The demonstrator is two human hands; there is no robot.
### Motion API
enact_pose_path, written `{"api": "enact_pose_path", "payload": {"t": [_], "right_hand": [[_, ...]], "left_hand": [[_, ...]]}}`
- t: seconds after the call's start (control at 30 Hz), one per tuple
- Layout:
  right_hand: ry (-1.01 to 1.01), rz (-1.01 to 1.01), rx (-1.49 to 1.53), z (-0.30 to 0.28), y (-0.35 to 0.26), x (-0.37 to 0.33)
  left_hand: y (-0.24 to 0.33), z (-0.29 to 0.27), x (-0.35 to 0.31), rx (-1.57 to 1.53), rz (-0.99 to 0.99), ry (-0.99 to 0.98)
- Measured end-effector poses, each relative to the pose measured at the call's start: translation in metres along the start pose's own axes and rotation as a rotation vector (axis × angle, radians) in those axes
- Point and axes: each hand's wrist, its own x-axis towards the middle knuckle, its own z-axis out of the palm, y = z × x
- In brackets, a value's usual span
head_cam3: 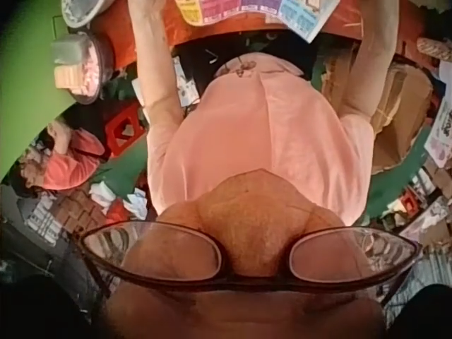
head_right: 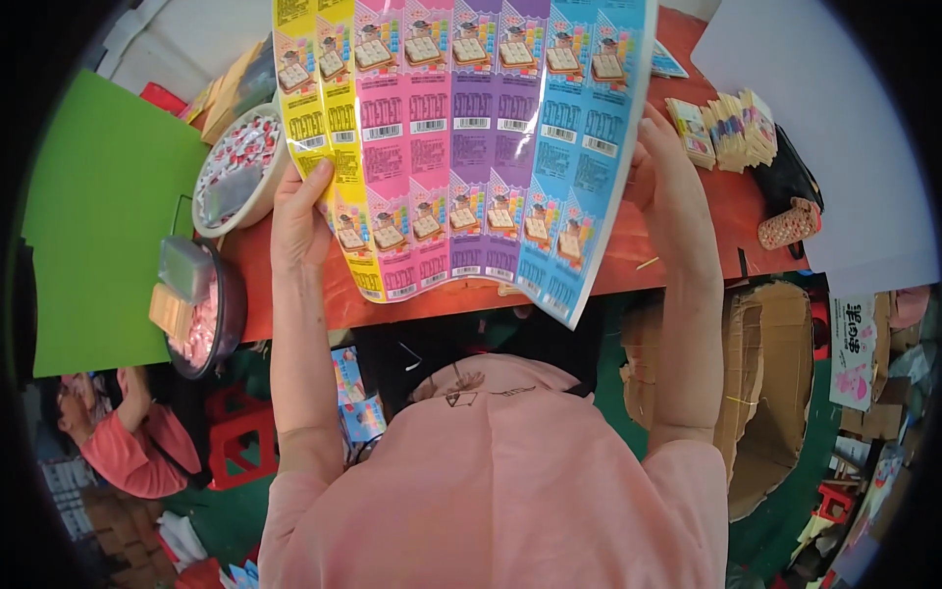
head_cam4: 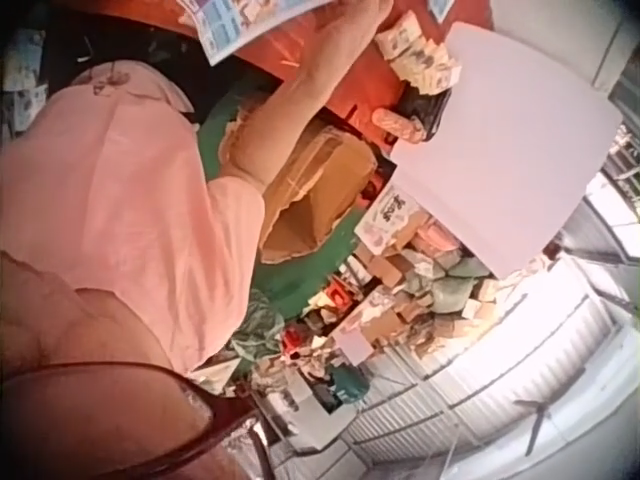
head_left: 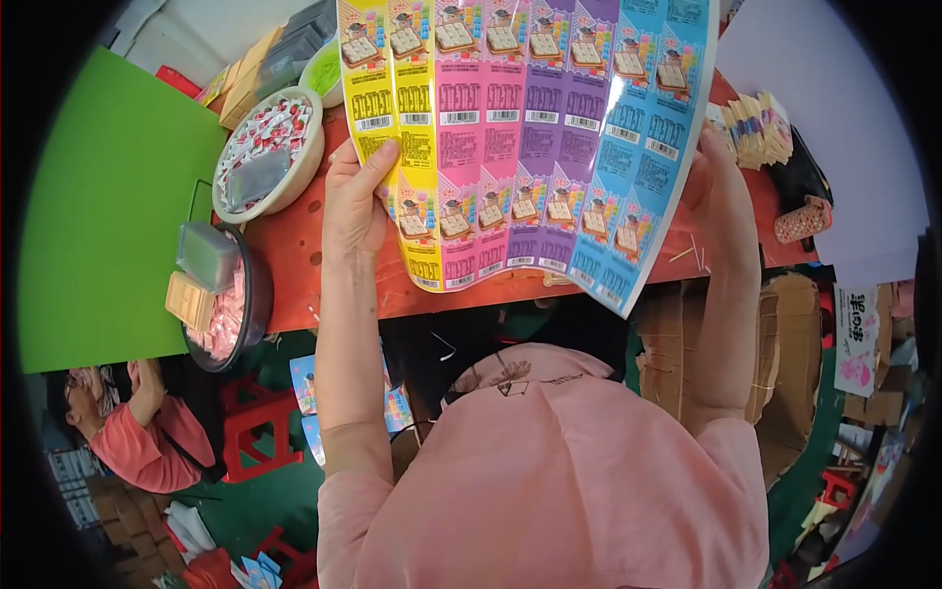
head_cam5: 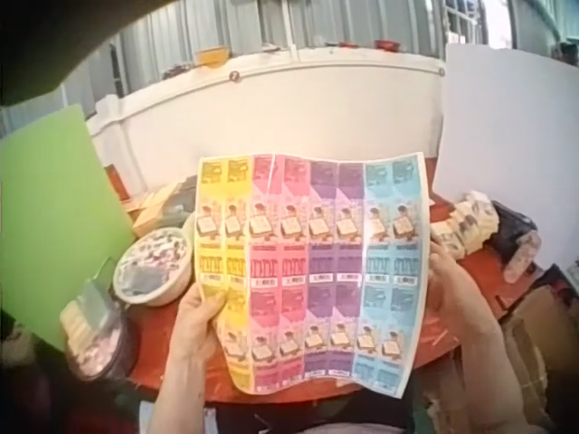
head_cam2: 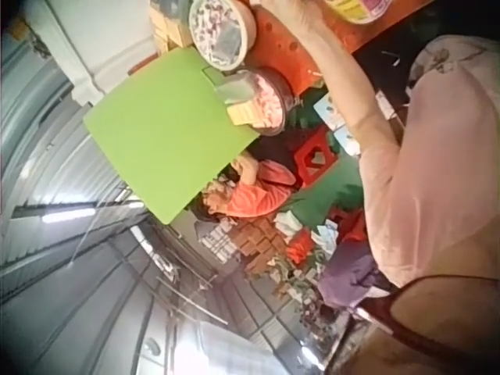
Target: Applying adhesive labels to small plastic trays filled with white cube-shaped items.
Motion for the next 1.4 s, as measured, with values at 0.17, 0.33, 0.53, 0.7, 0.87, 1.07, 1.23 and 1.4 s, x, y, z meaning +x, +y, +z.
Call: {"api": "enact_pose_path", "payload": {"t": [0.17,0.33,0.53,0.7,0.87,1.07,1.23,1.4], "right_hand": [[0.042,-0.229,-0.106,0.017,0.008,-0.002],[0.125,-0.179,-0.162,0.013,0.008,0.0],[0.099,-0.112,-0.267,-0.014,0.013,0.002],[-0.217,-0.095,-0.17,-0.027,-0.002,-0.014],[-0.33,0.026,-0.154,-0.032,-0.006,-0.021],[-0.373,0.029,-0.259,-0.033,-0.015,-0.024],[-0.365,-0.211,-0.583,-0.038,-0.025,-0.019],[-0.172,-0.563,-1.12,-0.026,-0.053,-0.024]], "left_hand": [[-0.003,0.008,-0.007,-0.041,-0.022,0.034],[0.013,0.009,-0.021,0.244,0.003,0.151],[0.025,0.022,-0.041,0.375,0.151,0.11],[0.048,0.01,-0.053,0.357,-0.01,-0.017],[0.055,0.003,-0.059,0.573,0.009,-0.007],[0.064,0.001,-0.068,0.663,0.016,-0.036],[0.08,0.006,-0.072,0.956,0.188,-0.051],[0.095,0.026,-0.071,1.293,0.578,-0.1]]}}
